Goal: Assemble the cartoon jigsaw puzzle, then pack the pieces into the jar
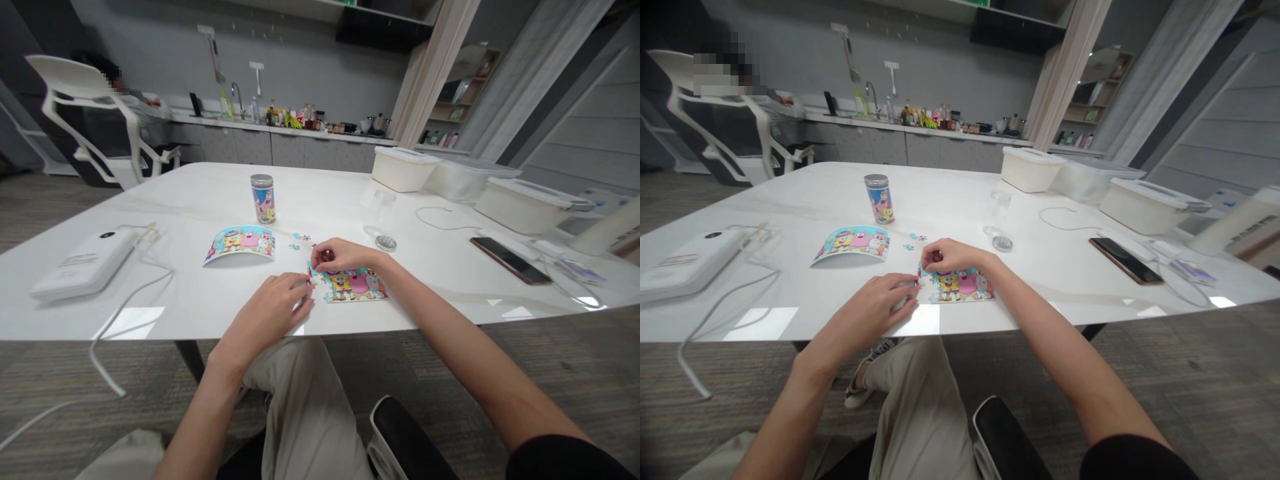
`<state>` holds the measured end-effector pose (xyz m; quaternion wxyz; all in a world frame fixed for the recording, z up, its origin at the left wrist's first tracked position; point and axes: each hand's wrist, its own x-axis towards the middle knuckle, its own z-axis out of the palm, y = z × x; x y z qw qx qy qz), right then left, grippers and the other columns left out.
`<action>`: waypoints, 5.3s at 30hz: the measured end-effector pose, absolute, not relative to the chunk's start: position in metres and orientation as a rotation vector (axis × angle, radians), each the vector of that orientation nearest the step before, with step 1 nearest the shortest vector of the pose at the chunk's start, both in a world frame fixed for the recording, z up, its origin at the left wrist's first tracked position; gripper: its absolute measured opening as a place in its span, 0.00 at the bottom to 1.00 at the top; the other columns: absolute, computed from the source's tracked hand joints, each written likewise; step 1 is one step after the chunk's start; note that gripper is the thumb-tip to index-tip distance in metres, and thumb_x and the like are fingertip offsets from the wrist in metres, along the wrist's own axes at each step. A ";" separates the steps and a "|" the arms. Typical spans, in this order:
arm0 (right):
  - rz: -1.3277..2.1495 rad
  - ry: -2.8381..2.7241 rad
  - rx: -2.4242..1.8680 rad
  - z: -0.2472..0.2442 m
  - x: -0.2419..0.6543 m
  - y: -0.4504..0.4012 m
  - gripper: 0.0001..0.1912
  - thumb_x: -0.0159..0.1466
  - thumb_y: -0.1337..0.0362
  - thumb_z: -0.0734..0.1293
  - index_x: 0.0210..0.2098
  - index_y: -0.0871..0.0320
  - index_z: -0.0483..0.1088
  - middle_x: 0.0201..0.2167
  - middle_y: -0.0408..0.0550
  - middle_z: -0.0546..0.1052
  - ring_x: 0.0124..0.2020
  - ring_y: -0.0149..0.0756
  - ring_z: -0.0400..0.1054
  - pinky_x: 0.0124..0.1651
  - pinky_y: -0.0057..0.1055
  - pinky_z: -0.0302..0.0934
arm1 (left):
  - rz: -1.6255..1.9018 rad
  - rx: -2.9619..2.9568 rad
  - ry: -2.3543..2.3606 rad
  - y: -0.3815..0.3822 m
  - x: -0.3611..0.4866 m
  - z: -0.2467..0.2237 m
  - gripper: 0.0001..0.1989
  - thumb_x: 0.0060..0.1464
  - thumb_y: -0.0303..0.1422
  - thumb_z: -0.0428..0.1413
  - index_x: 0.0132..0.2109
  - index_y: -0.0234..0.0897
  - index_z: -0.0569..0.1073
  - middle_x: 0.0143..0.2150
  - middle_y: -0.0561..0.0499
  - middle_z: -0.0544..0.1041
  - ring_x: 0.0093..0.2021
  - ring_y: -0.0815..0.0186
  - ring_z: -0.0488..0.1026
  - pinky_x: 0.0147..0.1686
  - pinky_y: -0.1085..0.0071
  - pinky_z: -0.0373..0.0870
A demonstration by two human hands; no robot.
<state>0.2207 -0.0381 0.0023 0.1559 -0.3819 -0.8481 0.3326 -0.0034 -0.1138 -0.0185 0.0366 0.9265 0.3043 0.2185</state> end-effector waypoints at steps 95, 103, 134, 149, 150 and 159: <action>0.226 -2.347 -1.287 -0.015 0.228 -0.021 0.15 0.66 0.66 0.59 0.50 0.57 0.70 0.56 0.53 0.70 0.57 0.39 0.64 0.61 0.40 0.55 | 0.154 2.666 1.665 -0.121 0.008 -0.007 0.15 0.60 0.23 0.42 0.40 0.35 0.74 0.35 0.43 0.77 0.37 0.57 0.76 0.33 0.67 0.67; 0.162 -2.143 -1.546 -0.023 0.235 -0.010 0.22 0.64 0.73 0.55 0.55 0.57 0.68 0.55 0.52 0.72 0.57 0.40 0.64 0.62 0.41 0.55 | 0.154 2.670 1.648 -0.121 0.008 -0.008 0.15 0.59 0.22 0.42 0.40 0.36 0.73 0.35 0.44 0.76 0.36 0.59 0.76 0.33 0.67 0.66; 0.187 -2.437 -1.207 -0.016 0.216 -0.019 0.17 0.68 0.65 0.57 0.52 0.59 0.70 0.52 0.55 0.71 0.54 0.40 0.66 0.61 0.40 0.57 | 0.127 2.671 1.653 -0.125 0.011 -0.007 0.15 0.59 0.19 0.41 0.40 0.35 0.71 0.37 0.43 0.76 0.37 0.57 0.77 0.33 0.66 0.70; 0.153 -2.330 -1.295 -0.034 0.210 -0.005 0.12 0.64 0.65 0.64 0.47 0.58 0.71 0.54 0.55 0.69 0.55 0.40 0.66 0.61 0.39 0.58 | 0.050 2.648 1.680 -0.124 0.013 -0.004 0.14 0.60 0.21 0.41 0.41 0.35 0.71 0.39 0.43 0.76 0.40 0.58 0.77 0.36 0.67 0.70; 0.172 -2.311 -1.282 -0.035 0.211 -0.004 0.10 0.63 0.66 0.64 0.44 0.58 0.71 0.52 0.54 0.70 0.55 0.40 0.66 0.60 0.39 0.58 | 0.053 2.655 1.680 -0.124 0.013 -0.005 0.14 0.60 0.21 0.41 0.41 0.35 0.71 0.39 0.43 0.76 0.39 0.58 0.77 0.36 0.67 0.70; 0.202 -2.268 -1.199 -0.030 0.210 -0.005 0.07 0.60 0.71 0.66 0.38 0.58 0.72 0.41 0.50 0.76 0.45 0.38 0.69 0.52 0.38 0.61 | 0.115 2.692 1.683 -0.123 0.012 -0.007 0.14 0.59 0.20 0.42 0.39 0.35 0.71 0.37 0.44 0.76 0.37 0.55 0.78 0.33 0.64 0.71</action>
